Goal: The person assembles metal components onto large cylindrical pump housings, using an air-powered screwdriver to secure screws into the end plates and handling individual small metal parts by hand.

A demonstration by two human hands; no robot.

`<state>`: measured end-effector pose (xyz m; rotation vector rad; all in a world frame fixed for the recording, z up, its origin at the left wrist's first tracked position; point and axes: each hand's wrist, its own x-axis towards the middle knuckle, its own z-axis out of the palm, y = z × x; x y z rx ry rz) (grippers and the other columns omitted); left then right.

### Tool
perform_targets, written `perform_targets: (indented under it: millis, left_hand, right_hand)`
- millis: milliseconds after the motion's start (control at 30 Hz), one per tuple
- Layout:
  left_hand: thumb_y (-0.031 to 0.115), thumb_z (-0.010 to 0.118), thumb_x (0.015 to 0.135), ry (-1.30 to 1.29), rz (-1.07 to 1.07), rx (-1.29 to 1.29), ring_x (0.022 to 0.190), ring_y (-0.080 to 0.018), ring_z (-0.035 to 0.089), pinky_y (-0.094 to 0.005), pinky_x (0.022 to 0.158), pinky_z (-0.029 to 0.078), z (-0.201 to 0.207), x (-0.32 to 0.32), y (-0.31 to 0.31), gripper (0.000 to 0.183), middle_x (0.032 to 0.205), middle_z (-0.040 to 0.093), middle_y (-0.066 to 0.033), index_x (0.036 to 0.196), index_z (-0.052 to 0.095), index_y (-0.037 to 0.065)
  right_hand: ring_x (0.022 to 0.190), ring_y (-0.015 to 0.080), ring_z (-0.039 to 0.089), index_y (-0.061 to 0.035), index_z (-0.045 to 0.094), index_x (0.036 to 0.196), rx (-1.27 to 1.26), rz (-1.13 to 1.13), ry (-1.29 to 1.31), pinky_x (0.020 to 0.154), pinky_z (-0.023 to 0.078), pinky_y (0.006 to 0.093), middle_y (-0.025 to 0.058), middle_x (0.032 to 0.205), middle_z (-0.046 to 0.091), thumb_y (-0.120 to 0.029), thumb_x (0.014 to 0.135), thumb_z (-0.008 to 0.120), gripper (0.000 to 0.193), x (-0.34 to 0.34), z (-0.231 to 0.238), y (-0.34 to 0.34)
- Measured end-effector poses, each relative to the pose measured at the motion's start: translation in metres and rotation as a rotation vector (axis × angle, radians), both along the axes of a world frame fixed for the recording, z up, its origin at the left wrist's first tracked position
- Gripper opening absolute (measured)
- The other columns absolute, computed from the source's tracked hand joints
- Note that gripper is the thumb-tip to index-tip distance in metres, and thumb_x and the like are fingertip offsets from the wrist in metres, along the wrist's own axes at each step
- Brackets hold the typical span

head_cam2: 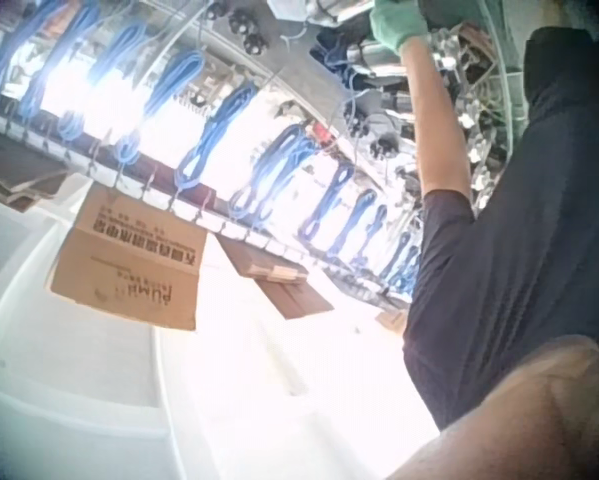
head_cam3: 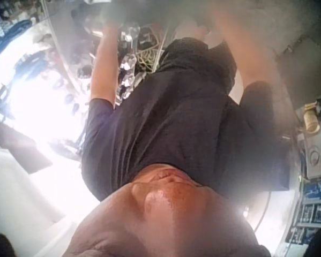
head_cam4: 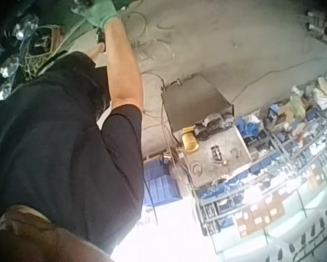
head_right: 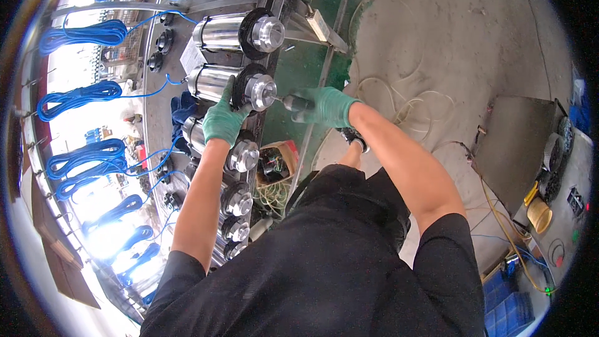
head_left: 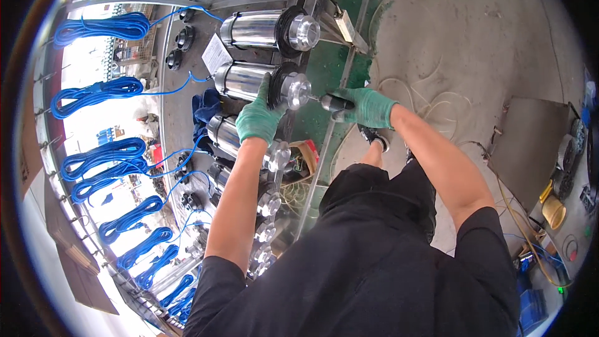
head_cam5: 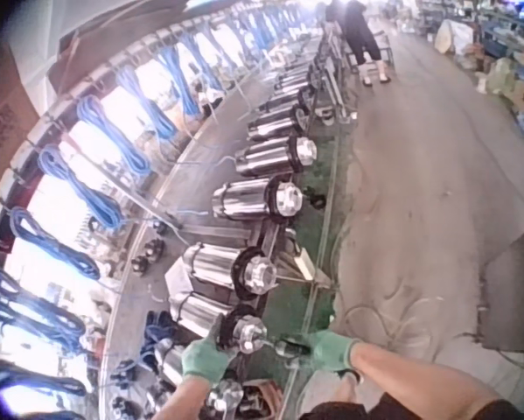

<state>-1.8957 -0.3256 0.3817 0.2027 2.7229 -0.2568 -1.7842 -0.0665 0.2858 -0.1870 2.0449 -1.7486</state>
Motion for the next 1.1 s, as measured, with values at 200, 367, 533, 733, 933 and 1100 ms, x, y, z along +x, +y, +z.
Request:
perform_targets:
  millis: [200, 367, 533, 733, 933, 1100]
  left_hand:
    - [0.06, 0.072, 0.082, 0.069, -0.013, 0.03, 0.088, -0.0406, 0.072, -0.0499, 0.078, 0.056, -0.008, -0.001, -0.001, 0.09, 0.091, 0.073, -0.0227, 0.158, 0.026, 0.046]
    - [0.061, 0.073, 0.082, 0.143, -0.043, 0.137, 0.089, -0.0407, 0.072, -0.0497, 0.078, 0.056, -0.024, -0.006, -0.014, 0.086, 0.091, 0.073, -0.0229, 0.156, 0.031, 0.045]
    - [0.059, 0.076, 0.08, 0.124, -0.02, 0.162, 0.091, -0.0407, 0.072, -0.0497, 0.078, 0.055, -0.023, -0.006, -0.014, 0.088, 0.093, 0.073, -0.023, 0.155, 0.032, 0.045]
    - [0.057, 0.076, 0.08, 0.121, -0.013, 0.177, 0.091, -0.0413, 0.071, -0.0502, 0.078, 0.055, -0.025, -0.006, -0.016, 0.087, 0.095, 0.073, -0.0234, 0.155, 0.033, 0.047]
    - [0.056, 0.075, 0.082, 0.121, -0.008, 0.185, 0.092, -0.0416, 0.071, -0.0503, 0.079, 0.055, -0.025, -0.006, -0.017, 0.084, 0.095, 0.073, -0.0231, 0.154, 0.033, 0.047]
    - [0.051, 0.074, 0.085, 0.126, -0.036, 0.269, 0.089, -0.0401, 0.071, -0.0488, 0.077, 0.055, -0.017, -0.003, -0.013, 0.078, 0.093, 0.073, -0.0223, 0.153, 0.038, 0.042]
  right_hand:
    - [0.109, 0.0243, 0.067, -0.0118, 0.058, 0.14, 0.035, 0.024, 0.023, 0.098, 0.049, 0.035, 0.0077, 0.123, 0.071, -0.023, 0.086, 0.075, 0.058, -0.016, 0.003, -0.002]
    - [0.105, 0.0236, 0.067, -0.0125, 0.062, 0.134, 0.055, 0.0, 0.024, 0.094, 0.05, 0.0357, 0.0078, 0.122, 0.072, -0.02, 0.086, 0.075, 0.051, -0.018, 0.003, -0.007]
    - [0.106, 0.0287, 0.067, -0.0129, 0.061, 0.137, 0.093, -0.016, 0.099, 0.094, 0.05, 0.037, 0.0106, 0.121, 0.072, -0.024, 0.085, 0.077, 0.055, -0.017, -0.003, -0.009]
    - [0.108, 0.0317, 0.066, -0.0138, 0.06, 0.14, 0.086, -0.01, 0.111, 0.094, 0.05, 0.0377, 0.0121, 0.124, 0.07, -0.026, 0.084, 0.078, 0.059, -0.017, -0.006, -0.009]
    - [0.112, 0.0361, 0.065, -0.0159, 0.049, 0.149, 0.276, 0.077, 0.118, 0.097, 0.05, 0.0405, 0.0179, 0.13, 0.067, -0.036, 0.082, 0.078, 0.075, -0.017, -0.003, -0.009]
    - [0.113, 0.0359, 0.065, -0.0131, 0.049, 0.147, 0.103, 0.04, 0.098, 0.098, 0.049, 0.0415, 0.0203, 0.127, 0.066, -0.038, 0.082, 0.078, 0.075, -0.004, -0.011, 0.002]
